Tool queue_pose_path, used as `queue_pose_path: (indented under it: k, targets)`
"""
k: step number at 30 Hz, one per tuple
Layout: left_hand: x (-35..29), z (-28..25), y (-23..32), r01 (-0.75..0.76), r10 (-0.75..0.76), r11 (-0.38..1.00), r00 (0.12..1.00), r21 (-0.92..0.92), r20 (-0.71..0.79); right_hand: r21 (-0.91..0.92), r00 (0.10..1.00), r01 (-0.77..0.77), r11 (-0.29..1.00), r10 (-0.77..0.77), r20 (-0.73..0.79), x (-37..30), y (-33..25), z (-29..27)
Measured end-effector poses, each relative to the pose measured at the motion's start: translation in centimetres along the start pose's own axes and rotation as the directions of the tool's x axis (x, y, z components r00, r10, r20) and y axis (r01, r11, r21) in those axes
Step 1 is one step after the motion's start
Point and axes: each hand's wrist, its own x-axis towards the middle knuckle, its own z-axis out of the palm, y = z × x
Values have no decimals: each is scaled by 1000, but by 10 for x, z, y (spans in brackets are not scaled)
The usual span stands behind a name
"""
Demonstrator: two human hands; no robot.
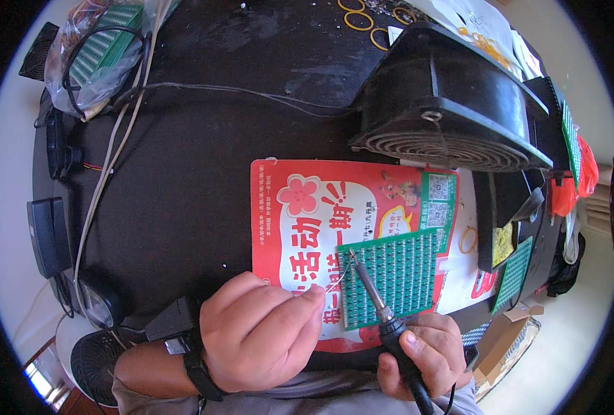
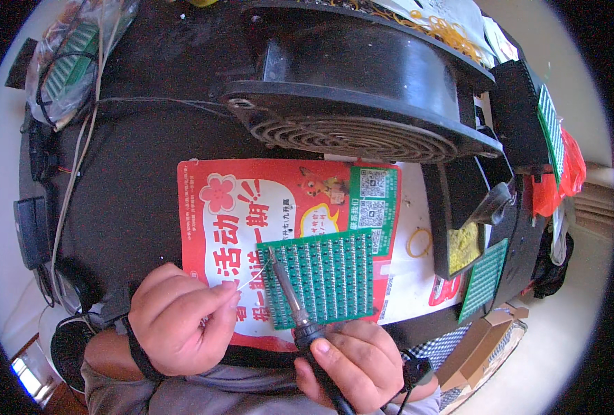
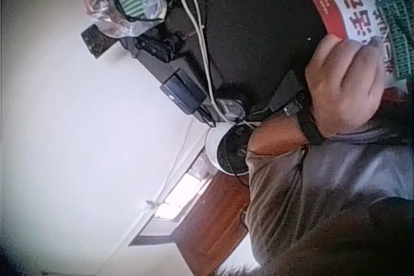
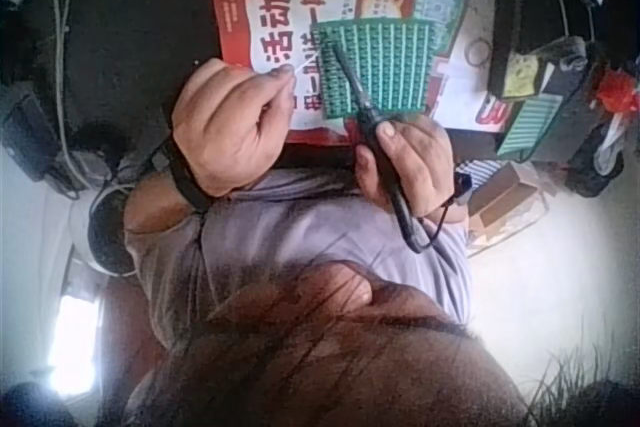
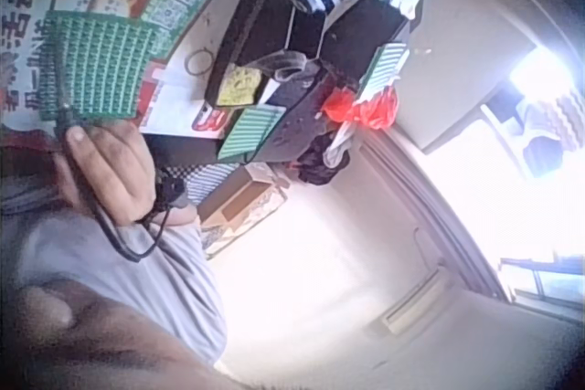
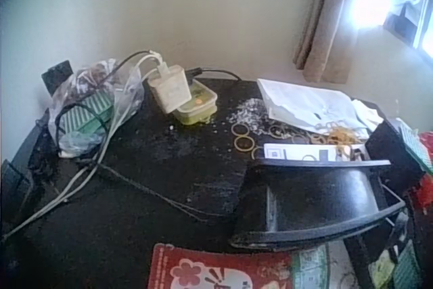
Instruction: Soldering components onto a small green printed circuit board at a workbench.
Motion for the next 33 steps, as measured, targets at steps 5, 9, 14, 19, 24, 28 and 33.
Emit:
queue_pose_path:
  k: [5, 9, 14, 19, 24, 28, 33]
  targets:
    - [-1, 2, 0, 3, -3, 1000, 1000, 5, -30, 23, 999, 18, 1000, -18, 33, 1, 0, -3]
    - [0, 2, 0, 2, -2, 1000, 1000, 1, -7, 9, 1000, 10, 1000, -10, -11, -1, -1, 1]
    - [1, 1, 0, -3, 4, 1000, 1000, -4, 27, -16, 1000, 3, 1000, -3, -8, -1, 0, 1]
    - [0, 1, 0, -11, 11, 1000, 1000, 18, 7, 4, 999, 34, 999, -34, -36, -3, 3, 4]
    - [4, -1, 0, -4, 4, 1000, 998, 4, 58, -4, 999, 25, 1000, -25, -35, -3, 2, 3]
    - [4, 1, 1, 2, -3, 1000, 998, 13, 55, -17, 999, 28, 999, -29, -33, -3, 2, 4]
    - [4, -2, 2, 19, -22, 999, 997, 42, 73, 6, 999, 45, 999, -45, -20, -5, 3, 2]
